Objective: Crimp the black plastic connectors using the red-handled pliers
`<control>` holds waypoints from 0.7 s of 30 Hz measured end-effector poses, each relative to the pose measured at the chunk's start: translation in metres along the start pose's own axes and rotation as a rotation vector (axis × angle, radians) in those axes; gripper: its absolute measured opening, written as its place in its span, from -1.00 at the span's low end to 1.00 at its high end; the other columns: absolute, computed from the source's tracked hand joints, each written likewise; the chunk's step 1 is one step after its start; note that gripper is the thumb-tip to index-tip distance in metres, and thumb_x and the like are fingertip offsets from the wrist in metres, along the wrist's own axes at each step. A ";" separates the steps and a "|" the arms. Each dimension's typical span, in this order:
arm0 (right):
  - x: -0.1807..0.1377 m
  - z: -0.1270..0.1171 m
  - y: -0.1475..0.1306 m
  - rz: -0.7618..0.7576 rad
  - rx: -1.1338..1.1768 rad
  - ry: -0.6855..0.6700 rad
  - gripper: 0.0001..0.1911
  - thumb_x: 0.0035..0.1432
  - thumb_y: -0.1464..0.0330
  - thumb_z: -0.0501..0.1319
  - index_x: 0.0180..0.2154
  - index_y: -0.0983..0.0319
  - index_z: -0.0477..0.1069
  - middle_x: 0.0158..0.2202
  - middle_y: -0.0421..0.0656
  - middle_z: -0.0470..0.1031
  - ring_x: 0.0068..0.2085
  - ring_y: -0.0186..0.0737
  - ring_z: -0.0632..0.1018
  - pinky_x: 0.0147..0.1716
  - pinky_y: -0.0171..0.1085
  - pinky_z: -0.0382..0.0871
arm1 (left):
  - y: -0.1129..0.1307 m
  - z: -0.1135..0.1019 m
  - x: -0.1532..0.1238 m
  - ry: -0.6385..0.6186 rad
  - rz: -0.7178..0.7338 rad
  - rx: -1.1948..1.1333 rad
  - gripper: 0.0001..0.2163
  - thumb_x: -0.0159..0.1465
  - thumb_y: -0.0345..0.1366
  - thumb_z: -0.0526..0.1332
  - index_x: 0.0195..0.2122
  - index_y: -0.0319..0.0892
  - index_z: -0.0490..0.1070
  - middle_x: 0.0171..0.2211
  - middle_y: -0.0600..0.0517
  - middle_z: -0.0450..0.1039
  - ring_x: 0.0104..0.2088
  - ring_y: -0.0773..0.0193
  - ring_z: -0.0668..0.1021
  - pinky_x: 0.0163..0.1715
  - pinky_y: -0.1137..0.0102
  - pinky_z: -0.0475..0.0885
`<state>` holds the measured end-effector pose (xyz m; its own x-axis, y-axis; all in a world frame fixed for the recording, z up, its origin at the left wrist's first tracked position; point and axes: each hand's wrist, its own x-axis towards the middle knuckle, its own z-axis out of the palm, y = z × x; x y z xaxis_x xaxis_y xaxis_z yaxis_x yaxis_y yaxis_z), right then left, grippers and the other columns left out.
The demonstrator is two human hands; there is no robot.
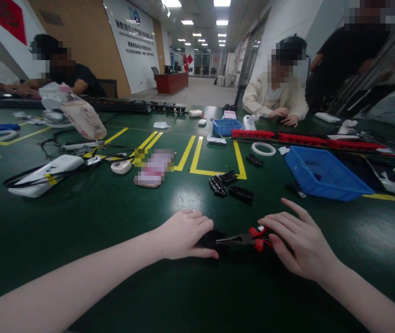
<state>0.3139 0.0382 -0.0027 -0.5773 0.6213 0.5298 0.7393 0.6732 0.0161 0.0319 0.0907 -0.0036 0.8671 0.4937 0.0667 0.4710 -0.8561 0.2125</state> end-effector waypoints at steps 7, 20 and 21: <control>-0.001 -0.001 -0.002 0.001 -0.001 -0.003 -0.77 0.20 0.44 0.02 -0.19 0.26 0.42 -0.28 -0.09 0.58 -0.25 -0.18 0.56 0.17 0.07 0.15 | 0.001 -0.001 -0.001 0.001 0.009 -0.001 -0.61 0.21 0.09 0.21 -0.30 -0.19 0.33 -0.37 0.07 0.44 -0.39 0.26 0.48 -0.46 0.42 0.26; 0.002 0.000 -0.010 -0.041 0.001 -0.011 -0.76 0.22 0.34 0.06 -0.20 0.34 0.42 -0.30 -0.01 0.55 -0.33 -0.19 0.53 -0.29 -0.16 0.40 | 0.001 -0.001 0.000 -0.021 -0.002 0.003 -0.64 0.22 0.06 0.21 -0.31 -0.18 0.32 -0.36 0.07 0.44 -0.38 0.25 0.47 -0.44 0.40 0.26; 0.002 0.001 -0.009 -0.025 0.018 -0.030 -0.74 0.22 0.30 0.08 -0.20 0.34 0.42 -0.30 0.00 0.55 -0.34 -0.19 0.52 -0.36 -0.19 0.40 | 0.001 -0.001 0.000 -0.022 -0.003 0.004 -0.64 0.23 0.06 0.21 -0.31 -0.18 0.32 -0.36 0.07 0.44 -0.37 0.25 0.47 -0.44 0.40 0.26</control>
<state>0.3058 0.0332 -0.0024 -0.6060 0.6156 0.5038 0.7182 0.6957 0.0138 0.0325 0.0900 -0.0020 0.8689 0.4930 0.0445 0.4745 -0.8552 0.2085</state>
